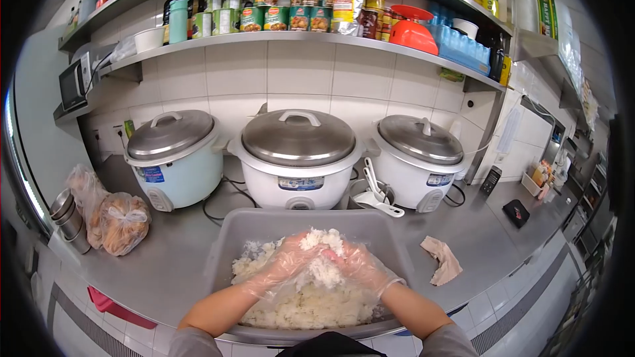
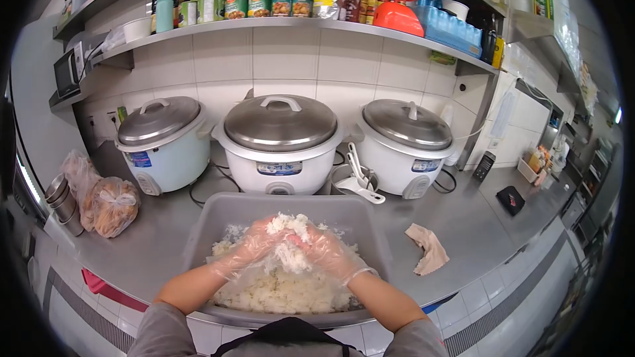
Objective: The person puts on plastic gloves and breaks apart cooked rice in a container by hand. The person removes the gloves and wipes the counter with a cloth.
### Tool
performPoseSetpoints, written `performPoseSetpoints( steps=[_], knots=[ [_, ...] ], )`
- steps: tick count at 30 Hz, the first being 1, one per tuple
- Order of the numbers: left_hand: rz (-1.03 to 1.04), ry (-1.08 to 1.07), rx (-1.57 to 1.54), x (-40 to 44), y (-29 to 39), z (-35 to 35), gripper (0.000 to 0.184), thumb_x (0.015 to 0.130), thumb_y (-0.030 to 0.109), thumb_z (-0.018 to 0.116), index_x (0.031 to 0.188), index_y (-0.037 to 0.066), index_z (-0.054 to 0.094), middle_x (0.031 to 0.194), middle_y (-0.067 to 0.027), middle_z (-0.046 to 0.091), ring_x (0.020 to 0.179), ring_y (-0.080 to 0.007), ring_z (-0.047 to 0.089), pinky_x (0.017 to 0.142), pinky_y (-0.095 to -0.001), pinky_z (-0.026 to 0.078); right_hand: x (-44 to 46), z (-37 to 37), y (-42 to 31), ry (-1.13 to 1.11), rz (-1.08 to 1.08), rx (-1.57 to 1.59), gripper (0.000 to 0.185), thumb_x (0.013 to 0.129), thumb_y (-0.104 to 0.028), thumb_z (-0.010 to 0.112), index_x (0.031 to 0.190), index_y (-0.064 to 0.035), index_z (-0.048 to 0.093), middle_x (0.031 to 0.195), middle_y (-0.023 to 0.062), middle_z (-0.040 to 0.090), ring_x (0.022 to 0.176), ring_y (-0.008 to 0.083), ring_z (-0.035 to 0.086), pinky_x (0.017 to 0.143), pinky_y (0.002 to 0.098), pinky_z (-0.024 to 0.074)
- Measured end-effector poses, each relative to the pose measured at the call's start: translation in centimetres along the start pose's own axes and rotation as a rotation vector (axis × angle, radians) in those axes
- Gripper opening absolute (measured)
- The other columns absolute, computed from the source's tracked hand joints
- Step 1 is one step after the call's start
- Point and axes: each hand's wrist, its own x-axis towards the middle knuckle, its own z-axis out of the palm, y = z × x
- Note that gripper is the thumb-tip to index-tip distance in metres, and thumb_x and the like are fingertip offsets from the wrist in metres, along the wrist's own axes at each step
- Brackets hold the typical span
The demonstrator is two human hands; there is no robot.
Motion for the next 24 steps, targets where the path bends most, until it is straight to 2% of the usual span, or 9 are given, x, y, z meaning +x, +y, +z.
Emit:
performPoseSetpoints(
  steps=[3, 5, 8, 10, 14, 16, 19, 22, 24],
  knots=[
    [-0.228, 0.17, 0.315, -1.4, 3.4, -0.3, 0.042, 0.087, 0.032, 0.06, 0.113, -0.002, 0.059, 0.095, -0.0104, 0.066, 0.088, -0.0183, 0.06, 0.079, -0.0311, 0.046, 0.6, 0.7, -0.9, 0.027, -0.081, 0.067, 0.049, 0.083, -0.044, 0.061, 0.101, 0.0015, 0.056, 0.088, 0.0279, 0.062, 0.089, 0.0401, 0.061, 0.073, 0.0426, 0.0484],
    [-0.151, -0.006, 0.318, -1.4, -2.2, -1.6, 0.049, 0.088, 0.04, 0.056, 0.114, -0.002, 0.058, 0.097, -0.0128, 0.065, 0.088, -0.0209, 0.06, 0.08, -0.0339, 0.045, 0.9, 1.5, 0.1, -0.055, 0.001, -0.017, 0.053, 0.081, -0.044, 0.064, 0.108, 0.0009, 0.055, 0.098, 0.0286, 0.06, 0.094, 0.0375, 0.06, 0.078, 0.0406, 0.048],
    [-0.156, 0.066, 0.256, -2.6, -2.8, -2.3, 0.059, 0.088, 0.051, 0.047, 0.111, -0.002, 0.058, 0.099, -0.0217, 0.061, 0.094, -0.0307, 0.058, 0.087, -0.0391, 0.041, 1.3, 1.7, -1.8, -0.217, 0.155, -0.199, 0.063, 0.077, -0.044, 0.067, 0.12, -0.0007, 0.051, 0.112, 0.0285, 0.056, 0.1, 0.0361, 0.059, 0.083, 0.0391, 0.0468],
    [-0.131, -0.029, 0.177, -3.3, -2.8, -4.1, 0.06, 0.087, 0.053, 0.045, 0.114, 0.001, 0.056, 0.103, -0.0256, 0.058, 0.1, -0.0343, 0.055, 0.09, -0.0405, 0.04, 2.1, 1.3, 0.8, -0.476, 0.062, -0.136, 0.07, 0.078, -0.047, 0.066, 0.125, 0.0002, 0.046, 0.118, 0.0227, 0.056, 0.108, 0.0385, 0.054, 0.092, 0.0386, 0.0418],
    [-0.217, -0.113, 0.494, -4.9, -3.7, -7.4, 0.058, 0.087, 0.053, 0.046, 0.123, 0.008, 0.048, 0.106, -0.0259, 0.057, 0.105, -0.0361, 0.053, 0.093, -0.0408, 0.038, 6.6, 0.5, -2.3, -0.883, -0.05, -0.469, 0.074, 0.079, -0.05, 0.061, 0.13, -0.0001, 0.043, 0.128, 0.0199, 0.051, 0.117, 0.0383, 0.047, 0.101, 0.0383, 0.0358],
    [-0.172, -0.238, 0.562, -6.3, -2.5, -9.2, 0.062, 0.087, 0.053, 0.046, 0.13, 0.009, 0.041, 0.115, -0.0233, 0.055, 0.108, -0.0378, 0.052, 0.095, -0.041, 0.037, 9.9, 2.9, -2.2, -0.803, -0.113, -0.471, 0.07, 0.081, -0.05, 0.059, 0.13, -0.0036, 0.044, 0.131, 0.0183, 0.048, 0.119, 0.0365, 0.046, 0.101, 0.0381, 0.0357],
    [-0.088, -0.242, 0.801, -6.7, -2.7, -11.2, 0.046, 0.086, 0.044, 0.055, 0.117, 0.01, 0.053, 0.098, -0.0188, 0.061, 0.093, -0.0339, 0.059, 0.086, -0.0373, 0.043, 15.4, 10.9, 1.5, -0.766, -0.268, -0.322, 0.063, 0.079, -0.047, 0.061, 0.125, -0.0052, 0.05, 0.12, 0.02, 0.055, 0.11, 0.0359, 0.052, 0.093, 0.04, 0.0409],
    [-0.341, 0.141, 0.112, -7.4, -1.2, -12.7, 0.03, 0.084, 0.034, 0.06, 0.1, 0.008, 0.061, 0.091, -0.0139, 0.063, 0.085, -0.0288, 0.061, 0.076, -0.0348, 0.047, 17.4, 19.2, 3.9, -0.865, -0.479, -0.128, 0.058, 0.077, -0.045, 0.063, 0.121, -0.0069, 0.055, 0.112, 0.0215, 0.059, 0.103, 0.0365, 0.056, 0.09, 0.0409, 0.0431],
    [-0.233, 0.407, 0.194, -6.5, -5.8, -12.9, 0.026, 0.084, 0.031, 0.062, 0.092, 0.007, 0.062, 0.087, -0.0128, 0.063, 0.08, -0.0268, 0.061, 0.071, -0.0345, 0.047, 17.7, 24.0, 3.2, -0.973, -0.502, -0.117, 0.058, 0.077, -0.044, 0.063, 0.12, -0.0071, 0.055, 0.112, 0.0211, 0.059, 0.103, 0.036, 0.056, 0.09, 0.0408, 0.043]
  ],
)
